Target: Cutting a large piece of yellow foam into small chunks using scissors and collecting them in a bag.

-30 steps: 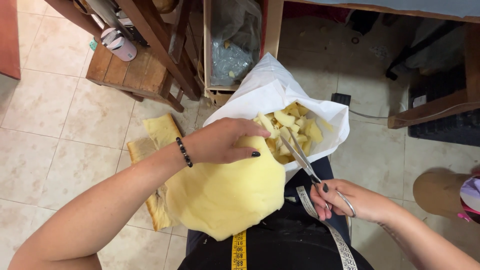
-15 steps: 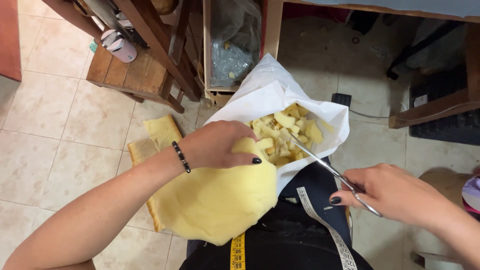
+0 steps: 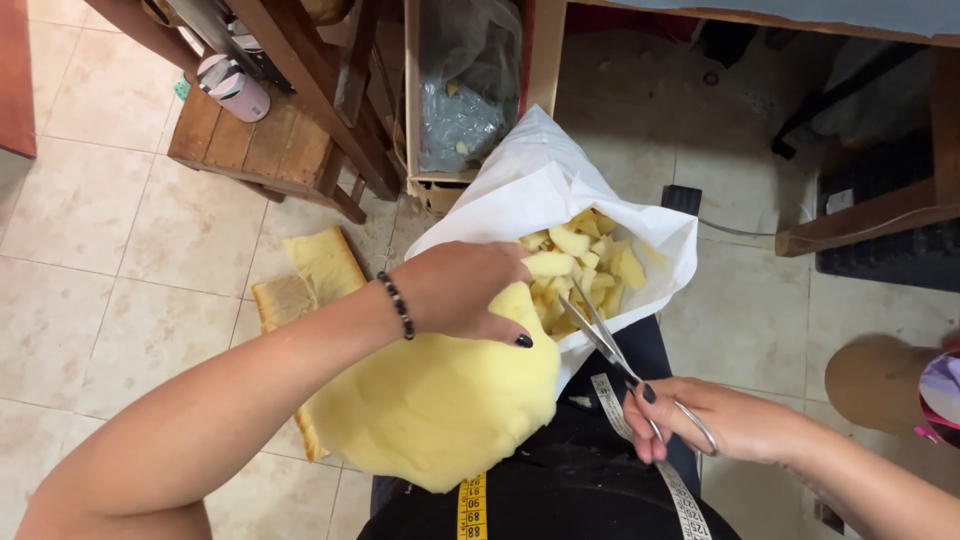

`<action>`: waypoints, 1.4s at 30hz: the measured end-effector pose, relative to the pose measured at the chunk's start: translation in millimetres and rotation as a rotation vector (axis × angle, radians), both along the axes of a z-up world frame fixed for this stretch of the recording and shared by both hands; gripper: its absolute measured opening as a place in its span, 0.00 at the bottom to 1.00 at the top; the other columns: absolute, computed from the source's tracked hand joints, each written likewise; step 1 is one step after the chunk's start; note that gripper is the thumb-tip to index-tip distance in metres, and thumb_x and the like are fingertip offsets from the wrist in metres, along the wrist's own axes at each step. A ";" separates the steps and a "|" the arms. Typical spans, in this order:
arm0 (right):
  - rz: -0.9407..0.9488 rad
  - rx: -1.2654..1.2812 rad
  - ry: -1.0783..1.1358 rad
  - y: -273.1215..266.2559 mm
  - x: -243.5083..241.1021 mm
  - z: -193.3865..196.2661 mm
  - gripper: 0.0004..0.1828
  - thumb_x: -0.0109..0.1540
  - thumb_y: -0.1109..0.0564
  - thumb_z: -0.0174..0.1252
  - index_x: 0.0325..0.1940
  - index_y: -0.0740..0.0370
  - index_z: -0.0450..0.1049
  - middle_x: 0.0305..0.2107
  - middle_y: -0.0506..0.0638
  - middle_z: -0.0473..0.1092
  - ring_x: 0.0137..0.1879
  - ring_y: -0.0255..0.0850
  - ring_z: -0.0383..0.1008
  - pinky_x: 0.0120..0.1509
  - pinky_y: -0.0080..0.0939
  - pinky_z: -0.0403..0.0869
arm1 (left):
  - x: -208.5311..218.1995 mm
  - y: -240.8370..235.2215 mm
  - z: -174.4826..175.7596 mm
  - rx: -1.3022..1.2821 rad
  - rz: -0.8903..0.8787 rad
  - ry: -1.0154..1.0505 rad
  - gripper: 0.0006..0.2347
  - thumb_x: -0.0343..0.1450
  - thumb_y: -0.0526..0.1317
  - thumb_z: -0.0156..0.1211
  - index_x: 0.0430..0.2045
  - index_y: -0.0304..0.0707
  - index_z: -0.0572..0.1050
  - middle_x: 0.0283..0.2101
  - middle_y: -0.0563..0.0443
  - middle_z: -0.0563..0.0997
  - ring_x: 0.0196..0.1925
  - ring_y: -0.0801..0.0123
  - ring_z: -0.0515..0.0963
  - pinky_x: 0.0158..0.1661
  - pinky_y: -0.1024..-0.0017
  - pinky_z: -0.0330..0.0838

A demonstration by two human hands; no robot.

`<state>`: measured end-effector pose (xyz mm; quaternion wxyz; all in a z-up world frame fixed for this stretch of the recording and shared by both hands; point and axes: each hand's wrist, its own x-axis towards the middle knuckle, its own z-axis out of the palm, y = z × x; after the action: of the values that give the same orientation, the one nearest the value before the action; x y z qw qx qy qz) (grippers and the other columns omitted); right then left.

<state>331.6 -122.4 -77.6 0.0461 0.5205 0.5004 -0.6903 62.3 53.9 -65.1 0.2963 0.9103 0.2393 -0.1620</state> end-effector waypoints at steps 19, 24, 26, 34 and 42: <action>-0.458 0.205 0.074 -1.9 -13.9 -52.6 0.27 0.68 0.46 0.55 0.18 0.62 0.71 0.09 0.57 0.76 0.17 0.38 0.74 0.19 0.29 0.66 | -6.9 -0.7 -1.2 -0.201 0.106 -0.072 0.31 0.63 0.57 0.71 0.58 0.44 0.73 0.67 0.43 0.71 0.66 0.46 0.73 0.62 0.50 0.67; -0.197 0.024 0.116 4.4 -7.8 -18.6 0.33 0.60 0.26 0.30 0.28 0.55 0.63 0.27 0.50 0.75 0.37 0.35 0.72 0.29 0.33 0.58 | -23.8 10.5 7.7 -0.242 0.114 -0.308 0.28 0.62 0.51 0.72 0.58 0.54 0.73 0.63 0.54 0.76 0.67 0.62 0.71 0.63 0.64 0.61; -0.206 0.024 0.100 5.9 -6.0 -20.1 0.33 0.60 0.26 0.31 0.29 0.55 0.65 0.28 0.51 0.76 0.37 0.36 0.73 0.30 0.33 0.60 | -22.2 11.6 18.0 -0.251 0.163 -0.189 0.29 0.61 0.54 0.70 0.58 0.57 0.71 0.62 0.58 0.77 0.66 0.66 0.72 0.60 0.67 0.64; -0.163 0.289 -0.002 -1.6 -10.5 -0.8 0.34 0.60 0.27 0.33 0.31 0.53 0.73 0.28 0.44 0.79 0.36 0.35 0.76 0.46 0.35 0.76 | -31.1 10.7 75.2 -0.458 0.427 0.155 0.16 0.61 0.52 0.70 0.37 0.52 0.77 0.37 0.63 0.82 0.37 0.77 0.80 0.36 0.78 0.73; 0.147 0.547 -0.121 -1.5 -42.7 -3.5 0.36 0.57 0.20 0.31 0.40 0.47 0.70 0.31 0.37 0.73 0.34 0.34 0.70 0.40 0.38 0.70 | -46.7 6.8 44.4 -0.216 0.573 -0.208 0.12 0.64 0.52 0.71 0.23 0.48 0.77 0.34 0.61 0.80 0.34 0.76 0.77 0.33 0.76 0.70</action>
<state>289.0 -123.9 -81.1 -0.0165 0.5162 0.7006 -0.4923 15.6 60.7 -20.7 0.4477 0.7810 0.4355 -0.0025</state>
